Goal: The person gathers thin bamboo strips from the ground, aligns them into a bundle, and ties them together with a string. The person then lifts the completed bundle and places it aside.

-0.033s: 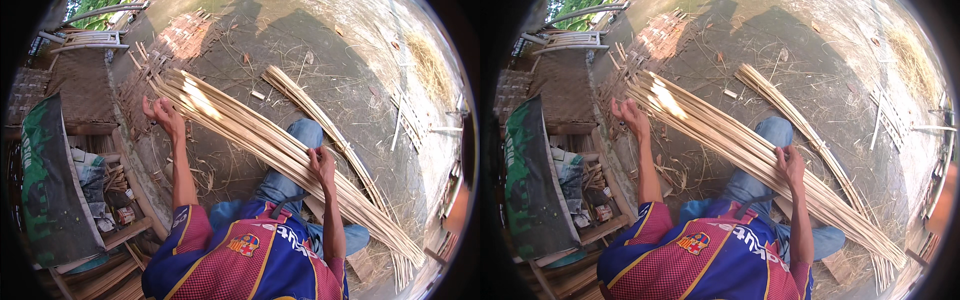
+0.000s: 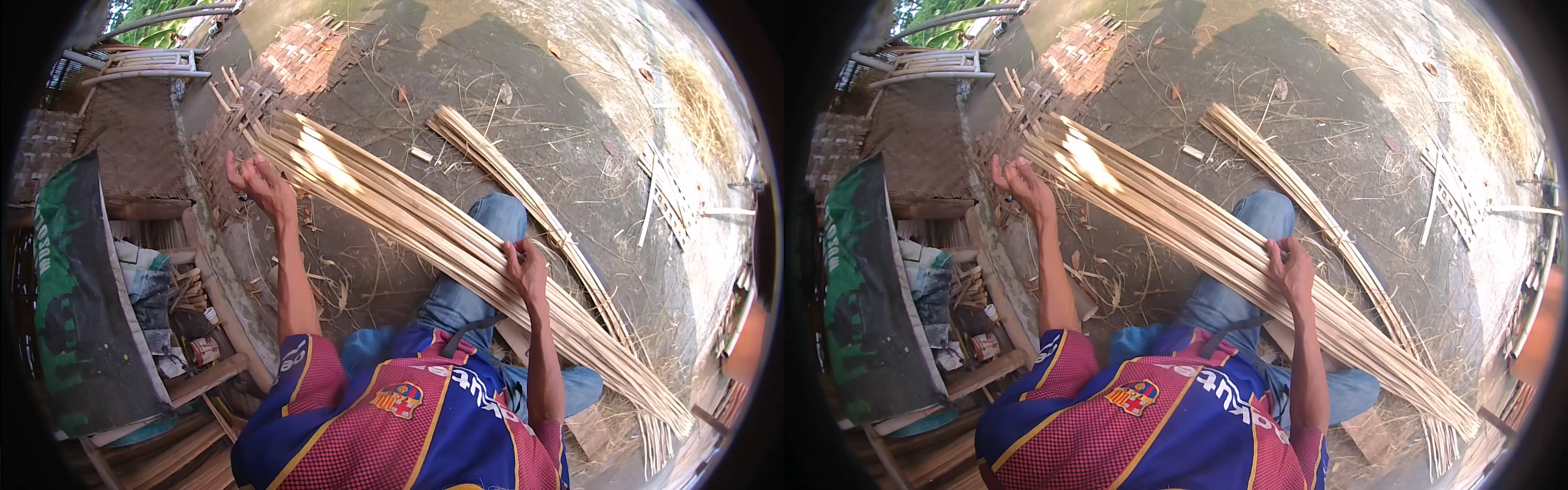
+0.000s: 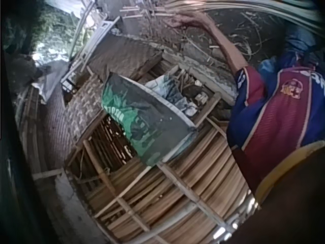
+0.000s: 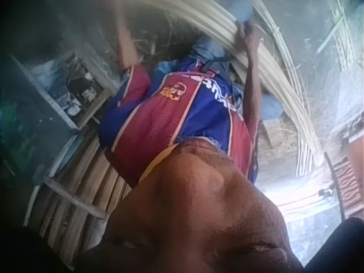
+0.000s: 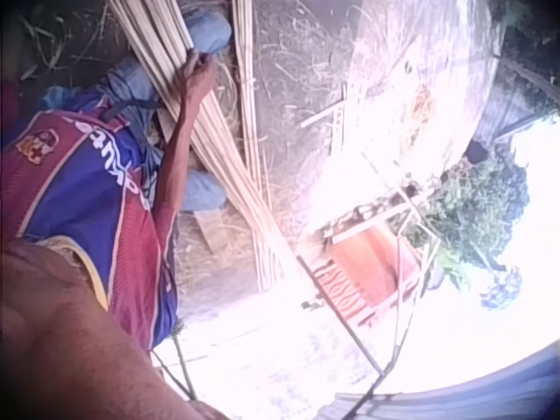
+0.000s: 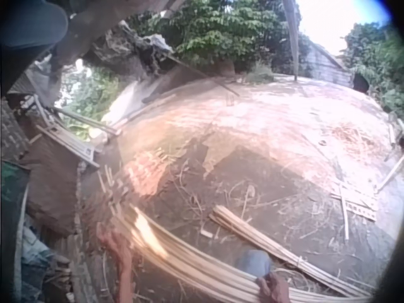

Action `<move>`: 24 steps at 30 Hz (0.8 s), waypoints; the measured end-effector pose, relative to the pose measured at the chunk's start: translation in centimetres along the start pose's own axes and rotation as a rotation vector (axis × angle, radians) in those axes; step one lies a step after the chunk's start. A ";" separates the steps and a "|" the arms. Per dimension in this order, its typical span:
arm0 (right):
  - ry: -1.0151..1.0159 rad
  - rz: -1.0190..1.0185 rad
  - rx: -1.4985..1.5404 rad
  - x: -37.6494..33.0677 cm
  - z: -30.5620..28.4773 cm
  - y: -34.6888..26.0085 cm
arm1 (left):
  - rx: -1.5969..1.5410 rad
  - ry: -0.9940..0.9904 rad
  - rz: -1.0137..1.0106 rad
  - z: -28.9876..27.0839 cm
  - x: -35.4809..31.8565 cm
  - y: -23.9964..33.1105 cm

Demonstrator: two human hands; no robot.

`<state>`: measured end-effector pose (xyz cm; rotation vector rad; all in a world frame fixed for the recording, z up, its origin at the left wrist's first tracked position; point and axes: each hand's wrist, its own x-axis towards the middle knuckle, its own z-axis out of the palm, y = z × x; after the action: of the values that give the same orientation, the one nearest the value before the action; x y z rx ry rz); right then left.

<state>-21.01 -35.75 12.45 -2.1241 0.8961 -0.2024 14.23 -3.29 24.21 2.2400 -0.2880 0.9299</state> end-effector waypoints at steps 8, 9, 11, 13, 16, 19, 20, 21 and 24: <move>-0.017 -0.052 0.023 0.2 -0.8 -1.0 | 0.162 -0.639 -0.375 7.9 16.1 -9.7; -0.032 -0.060 0.020 0.2 -0.9 -1.2 | 0.199 -0.654 -0.411 9.6 17.2 -14.3; -0.042 -0.112 0.033 -0.1 -0.9 -1.3 | 0.236 -0.693 -0.457 11.5 18.4 -20.0; -0.032 -0.143 0.027 -0.2 -1.1 -1.1 | 0.206 -0.772 -0.480 14.0 17.2 -20.1; -0.004 -0.167 0.007 -0.6 -1.4 -0.7 | 0.220 -0.938 -0.385 15.6 16.3 -15.5; -0.021 -0.242 0.000 -1.2 -1.0 -1.2 | 0.344 -0.929 -0.239 13.8 17.3 -19.5; -0.030 -0.273 0.005 -1.3 -0.8 -1.2 | 0.381 -0.909 -0.181 13.1 17.3 -21.2; -0.018 -0.284 -0.004 -1.4 -0.8 -1.0 | 0.279 -0.932 -0.274 13.6 16.8 -20.6; -0.007 -0.225 -0.038 -1.6 -1.2 -1.0 | 0.093 -0.994 -0.489 13.4 15.3 -12.3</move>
<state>-22.18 -35.04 14.24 -2.2589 0.6604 -0.2944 37.91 -2.33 21.68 2.5197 -0.1074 -0.4738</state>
